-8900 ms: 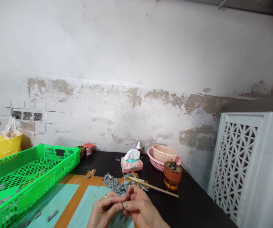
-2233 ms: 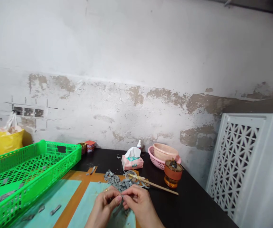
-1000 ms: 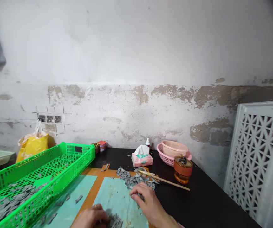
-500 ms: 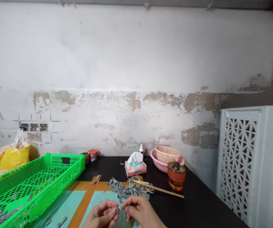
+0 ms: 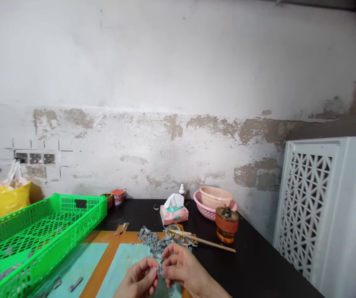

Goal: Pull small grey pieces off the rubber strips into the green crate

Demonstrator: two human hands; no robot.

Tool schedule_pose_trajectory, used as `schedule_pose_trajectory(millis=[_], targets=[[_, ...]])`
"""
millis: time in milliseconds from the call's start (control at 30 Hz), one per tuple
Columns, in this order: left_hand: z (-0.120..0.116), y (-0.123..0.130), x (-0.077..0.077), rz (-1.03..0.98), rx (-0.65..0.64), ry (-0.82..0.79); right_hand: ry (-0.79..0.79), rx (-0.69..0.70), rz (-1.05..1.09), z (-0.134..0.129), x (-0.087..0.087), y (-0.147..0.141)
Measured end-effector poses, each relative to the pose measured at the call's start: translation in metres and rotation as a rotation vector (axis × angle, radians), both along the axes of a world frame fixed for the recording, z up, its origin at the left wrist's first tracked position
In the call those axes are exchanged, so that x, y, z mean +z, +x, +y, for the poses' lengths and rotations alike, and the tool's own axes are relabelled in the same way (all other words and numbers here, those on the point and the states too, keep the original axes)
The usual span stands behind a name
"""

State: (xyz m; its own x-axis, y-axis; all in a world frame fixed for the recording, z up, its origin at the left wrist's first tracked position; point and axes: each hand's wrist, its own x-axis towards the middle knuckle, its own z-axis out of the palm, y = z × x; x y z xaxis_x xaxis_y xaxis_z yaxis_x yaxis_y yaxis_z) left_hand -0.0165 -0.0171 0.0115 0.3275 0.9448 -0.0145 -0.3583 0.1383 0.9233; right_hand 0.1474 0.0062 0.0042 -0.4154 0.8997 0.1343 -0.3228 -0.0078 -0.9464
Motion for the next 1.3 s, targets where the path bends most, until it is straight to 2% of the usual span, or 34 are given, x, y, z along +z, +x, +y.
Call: schedule_pose_trajectory(millis=[133, 367, 633, 933, 1100, 1300], targets=[[-0.004, 0.001, 0.004, -0.041, -0.035, 0.000, -0.002, 0.001, 0.018, -0.003, 0.006, -0.001], [-0.005, 0.001, 0.000, -0.004, -0.047, -0.006, 0.017, -0.041, -0.037, -0.002, 0.002, -0.002], [0.000, 0.002, 0.000, 0.023, 0.001, 0.006, 0.130, -0.175, -0.072, -0.003, -0.003, -0.007], [0.000, 0.001, -0.005, 0.030, -0.021, -0.004, 0.060, -0.175, -0.088, -0.004, 0.001, -0.006], [-0.002, 0.003, -0.001, 0.027, -0.027, 0.012, 0.048, -0.164, -0.053, -0.003, -0.002, -0.010], [-0.007, 0.000, 0.006, -0.013, 0.026, -0.080, 0.051, -0.154, -0.059, -0.004, -0.002, -0.009]])
